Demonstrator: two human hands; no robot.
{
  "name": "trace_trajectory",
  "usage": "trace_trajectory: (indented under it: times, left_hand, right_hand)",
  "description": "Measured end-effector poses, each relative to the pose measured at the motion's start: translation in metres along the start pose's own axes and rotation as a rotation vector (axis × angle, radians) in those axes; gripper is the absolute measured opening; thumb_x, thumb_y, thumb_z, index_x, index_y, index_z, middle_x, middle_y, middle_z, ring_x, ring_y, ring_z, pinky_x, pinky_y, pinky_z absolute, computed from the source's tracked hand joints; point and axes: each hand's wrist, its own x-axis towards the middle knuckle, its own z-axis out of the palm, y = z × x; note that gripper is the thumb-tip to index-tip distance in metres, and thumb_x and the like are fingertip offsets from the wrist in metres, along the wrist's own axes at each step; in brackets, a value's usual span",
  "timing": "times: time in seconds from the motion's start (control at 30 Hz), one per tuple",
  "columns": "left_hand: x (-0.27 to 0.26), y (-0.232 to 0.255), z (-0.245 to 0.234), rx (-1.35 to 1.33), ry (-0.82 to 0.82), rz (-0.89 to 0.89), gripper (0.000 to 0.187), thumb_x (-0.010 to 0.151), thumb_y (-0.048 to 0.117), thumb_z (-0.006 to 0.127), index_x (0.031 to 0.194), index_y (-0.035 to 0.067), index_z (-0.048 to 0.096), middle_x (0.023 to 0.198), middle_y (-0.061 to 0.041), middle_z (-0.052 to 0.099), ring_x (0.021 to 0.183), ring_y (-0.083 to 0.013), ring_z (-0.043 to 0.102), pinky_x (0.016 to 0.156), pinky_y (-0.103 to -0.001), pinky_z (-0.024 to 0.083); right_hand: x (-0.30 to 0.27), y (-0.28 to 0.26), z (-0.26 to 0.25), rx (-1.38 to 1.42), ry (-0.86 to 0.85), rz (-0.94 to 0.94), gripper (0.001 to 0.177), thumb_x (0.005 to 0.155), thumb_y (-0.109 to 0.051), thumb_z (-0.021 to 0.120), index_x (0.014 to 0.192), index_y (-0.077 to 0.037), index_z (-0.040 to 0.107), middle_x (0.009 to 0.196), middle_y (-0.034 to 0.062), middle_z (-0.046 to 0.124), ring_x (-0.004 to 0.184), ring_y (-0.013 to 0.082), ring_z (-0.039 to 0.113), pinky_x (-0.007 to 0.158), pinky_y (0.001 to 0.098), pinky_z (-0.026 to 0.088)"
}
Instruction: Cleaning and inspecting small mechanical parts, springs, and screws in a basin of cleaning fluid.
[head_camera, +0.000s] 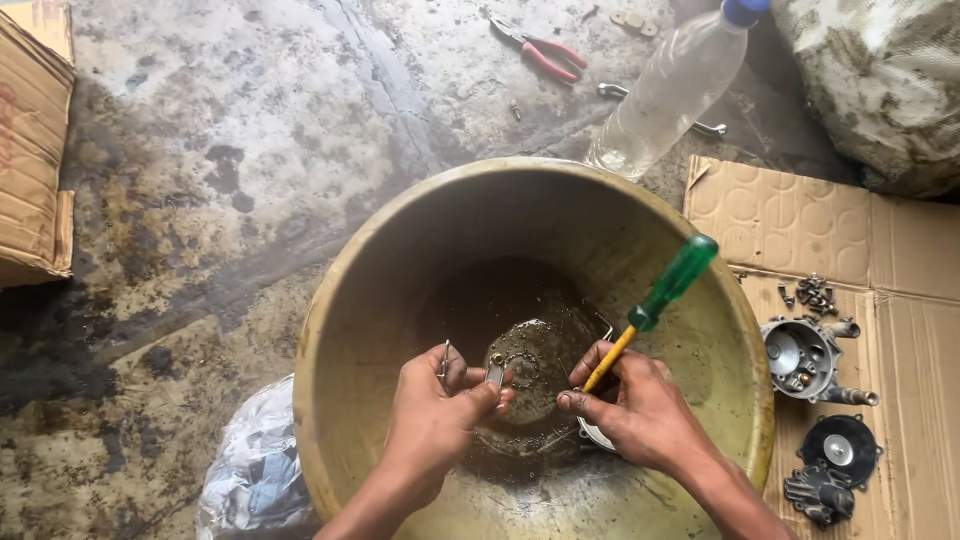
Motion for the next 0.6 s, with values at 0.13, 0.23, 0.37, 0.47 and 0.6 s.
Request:
trace_trajectory:
  times: [0.13,0.23,0.37,0.47,0.6]
  left_hand:
    - [-0.005,0.006,0.004,-0.06,0.016,-0.129,0.02,0.081,-0.009,0.064,0.098,-0.005,0.054,0.101,-0.019,0.071,0.08,-0.0221,0.075,0.073,-0.035,0.064]
    - [-0.004,0.001,0.003,-0.041,0.056,-0.193,0.026,0.081,-0.007,0.06,0.107,-0.006,0.058,0.102,-0.017,0.069,0.081,-0.0215,0.075,0.073,-0.032,0.063]
    - [-0.006,-0.004,0.002,0.02,0.046,-0.181,0.029,0.081,-0.007,0.057,0.11,-0.005,0.059,0.097,-0.02,0.071,0.078,-0.0228,0.073,0.07,-0.033,0.062]
    - [-0.013,-0.001,0.007,0.098,0.063,-0.122,0.021,0.081,-0.007,0.059,0.102,-0.003,0.056,0.094,-0.015,0.069,0.077,-0.0214,0.073,0.068,-0.034,0.062]
    - [-0.023,0.009,0.012,0.455,0.113,-0.029,0.016,0.077,-0.001,0.069,0.081,0.002,0.054,0.087,-0.011,0.07,0.075,-0.0177,0.073,0.068,-0.034,0.063]
  right_hand:
    - [0.007,0.012,0.0,-0.029,0.011,-0.053,0.04,0.072,-0.029,0.09,0.103,-0.01,0.073,0.088,0.0036,0.075,0.085,0.015,0.072,0.078,0.0369,0.058]
    - [0.0,-0.012,-0.006,-0.087,-0.145,0.134,0.038,0.08,-0.029,0.088,0.108,-0.011,0.069,0.076,0.0097,0.076,0.067,0.0191,0.071,0.067,0.0382,0.056]
    - [0.001,-0.006,0.004,0.013,-0.186,0.134,0.037,0.079,-0.023,0.09,0.105,-0.007,0.069,0.07,0.0086,0.074,0.058,0.0161,0.07,0.058,0.0323,0.056]
    - [0.004,0.007,0.011,0.131,-0.196,0.119,0.034,0.081,-0.02,0.088,0.106,-0.008,0.068,0.075,0.0104,0.075,0.062,0.019,0.07,0.056,0.0326,0.056]
    - [0.01,0.02,0.014,0.545,-0.044,-0.297,0.02,0.081,-0.005,0.077,0.098,-0.002,0.066,0.085,0.0135,0.076,0.077,0.0219,0.078,0.067,0.0361,0.068]
